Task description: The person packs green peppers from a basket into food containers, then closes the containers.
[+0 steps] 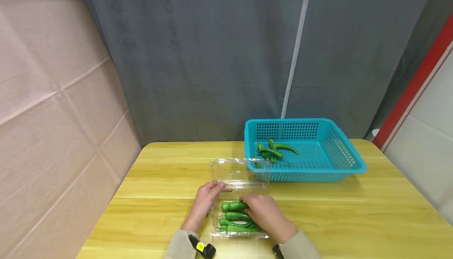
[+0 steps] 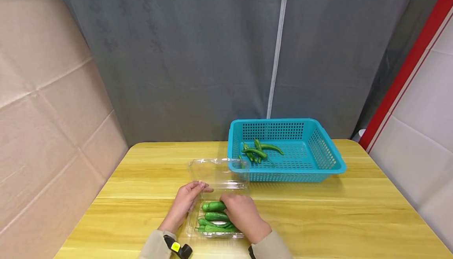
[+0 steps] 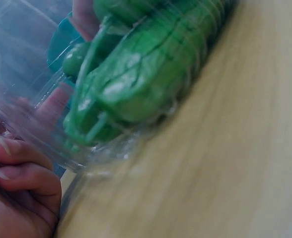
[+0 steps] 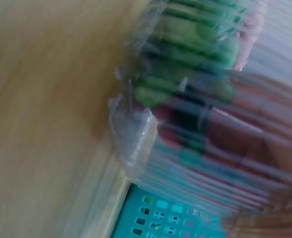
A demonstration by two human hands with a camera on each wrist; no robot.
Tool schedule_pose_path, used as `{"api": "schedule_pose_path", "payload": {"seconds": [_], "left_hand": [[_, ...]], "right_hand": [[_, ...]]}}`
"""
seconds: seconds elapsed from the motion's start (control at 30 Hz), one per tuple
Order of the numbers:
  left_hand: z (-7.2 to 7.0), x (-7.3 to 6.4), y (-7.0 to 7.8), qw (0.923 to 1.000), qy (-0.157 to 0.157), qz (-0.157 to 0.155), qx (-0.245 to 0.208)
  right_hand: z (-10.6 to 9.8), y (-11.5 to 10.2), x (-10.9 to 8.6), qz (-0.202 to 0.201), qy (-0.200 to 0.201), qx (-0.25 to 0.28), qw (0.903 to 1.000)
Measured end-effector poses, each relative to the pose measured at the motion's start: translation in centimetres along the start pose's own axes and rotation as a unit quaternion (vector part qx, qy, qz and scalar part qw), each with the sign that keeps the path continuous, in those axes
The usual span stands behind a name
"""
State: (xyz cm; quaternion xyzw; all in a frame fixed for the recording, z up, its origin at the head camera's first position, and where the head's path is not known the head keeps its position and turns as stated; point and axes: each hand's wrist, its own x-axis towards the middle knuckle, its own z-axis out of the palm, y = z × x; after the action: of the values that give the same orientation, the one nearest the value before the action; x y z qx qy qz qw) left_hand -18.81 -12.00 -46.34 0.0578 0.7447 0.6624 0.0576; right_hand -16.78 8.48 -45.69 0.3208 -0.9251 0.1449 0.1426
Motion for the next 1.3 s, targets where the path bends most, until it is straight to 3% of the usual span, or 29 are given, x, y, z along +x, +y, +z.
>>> {"api": "schedule_pose_path", "payload": {"seconds": [0.3, 0.83, 0.93, 1.07, 1.2, 1.3], "left_hand": [[0.0, 0.0, 0.0, 1.0000, 0.001, 0.003, 0.001], [0.1, 0.0, 0.0, 1.0000, 0.007, 0.001, 0.005], [-0.1, 0.5, -1.2, 0.9998, 0.016, 0.000, 0.007], [-0.1, 0.8, -1.7, 0.9998, 0.018, -0.001, -0.001], [0.1, 0.1, -0.1, 0.9999, 0.010, -0.004, 0.000], [0.1, -0.1, 0.2, 0.9999, 0.010, -0.009, 0.008]], "right_hand": [[0.0, -0.2, 0.0, 0.019, -0.021, 0.003, 0.9996], [0.2, -0.1, 0.0, 0.020, 0.001, -0.003, 0.9998], [0.3, -0.1, 0.0, 0.019, -0.003, -0.004, 0.9998], [0.1, -0.2, 0.0, 0.020, -0.011, -0.009, 0.9997], [0.0, -0.4, -0.1, 0.019, -0.018, -0.020, 0.9995], [-0.1, -0.4, -0.1, 0.019, -0.021, -0.020, 0.9994]]}}
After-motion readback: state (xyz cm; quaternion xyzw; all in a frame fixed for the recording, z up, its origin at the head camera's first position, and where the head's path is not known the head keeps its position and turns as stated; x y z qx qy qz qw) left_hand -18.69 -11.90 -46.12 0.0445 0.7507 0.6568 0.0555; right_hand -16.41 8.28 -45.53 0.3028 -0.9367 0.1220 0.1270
